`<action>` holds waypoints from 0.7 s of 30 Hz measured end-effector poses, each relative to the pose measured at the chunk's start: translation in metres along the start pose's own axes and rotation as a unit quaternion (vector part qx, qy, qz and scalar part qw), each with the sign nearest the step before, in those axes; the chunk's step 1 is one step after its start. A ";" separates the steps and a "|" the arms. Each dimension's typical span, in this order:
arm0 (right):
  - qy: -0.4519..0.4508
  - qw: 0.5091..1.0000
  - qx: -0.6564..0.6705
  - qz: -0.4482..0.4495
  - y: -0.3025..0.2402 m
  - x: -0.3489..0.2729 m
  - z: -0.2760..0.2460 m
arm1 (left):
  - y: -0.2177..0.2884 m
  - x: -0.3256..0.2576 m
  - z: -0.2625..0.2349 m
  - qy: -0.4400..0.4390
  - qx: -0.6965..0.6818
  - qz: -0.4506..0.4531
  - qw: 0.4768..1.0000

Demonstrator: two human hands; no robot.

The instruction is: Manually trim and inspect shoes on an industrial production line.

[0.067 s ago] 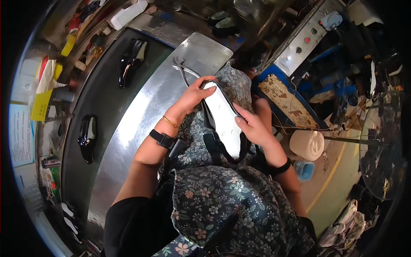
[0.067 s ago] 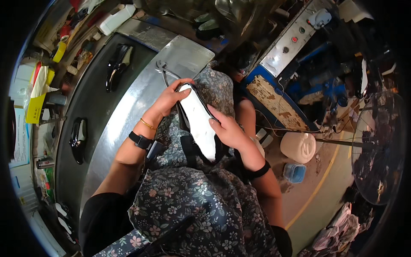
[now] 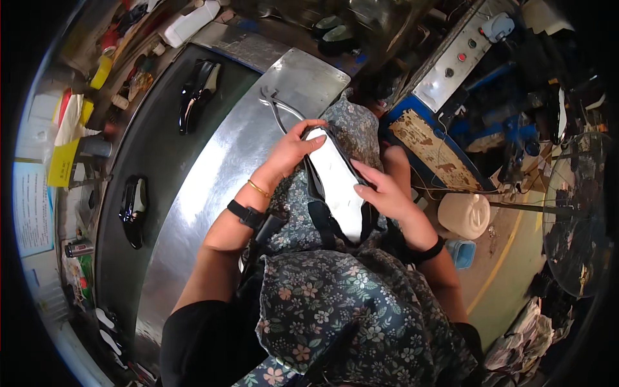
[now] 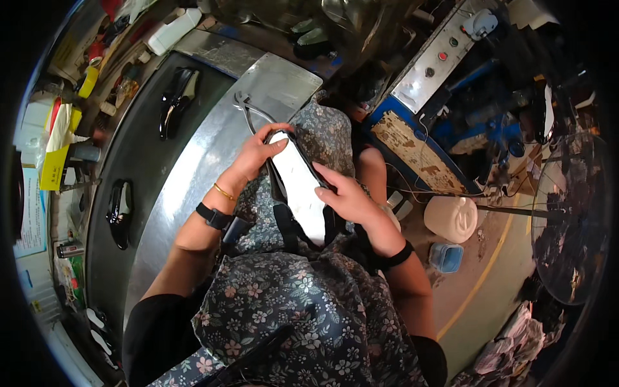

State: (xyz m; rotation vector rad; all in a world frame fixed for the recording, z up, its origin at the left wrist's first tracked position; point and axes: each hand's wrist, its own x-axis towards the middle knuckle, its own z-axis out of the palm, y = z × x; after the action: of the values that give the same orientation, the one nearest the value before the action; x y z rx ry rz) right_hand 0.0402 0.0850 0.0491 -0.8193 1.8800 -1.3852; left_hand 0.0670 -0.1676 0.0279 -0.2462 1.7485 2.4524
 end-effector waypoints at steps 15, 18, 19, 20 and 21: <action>-0.020 0.959 -0.179 0.219 -0.004 0.040 0.004 | -0.011 0.003 0.012 0.002 0.069 -0.017 0.997; -0.016 0.852 -0.521 -0.051 -0.007 0.045 0.007 | -0.007 0.008 0.015 -0.003 0.102 -0.015 0.995; 0.031 0.789 -0.602 -0.116 -0.011 0.050 0.012 | -0.012 0.012 0.015 0.012 0.151 0.007 0.988; 0.033 0.792 -0.600 -0.108 -0.011 0.053 0.016 | -0.014 0.014 0.016 0.025 0.200 0.029 0.979; 0.082 0.803 -0.584 -0.090 -0.010 0.057 0.017 | -0.015 0.018 0.018 0.041 0.183 0.033 0.982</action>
State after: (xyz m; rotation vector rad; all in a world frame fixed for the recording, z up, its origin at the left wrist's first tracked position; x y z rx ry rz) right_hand 0.0215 0.0279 0.0470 -1.4807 2.8232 -0.1938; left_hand 0.0513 -0.1460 0.0164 -0.2582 2.2299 2.1314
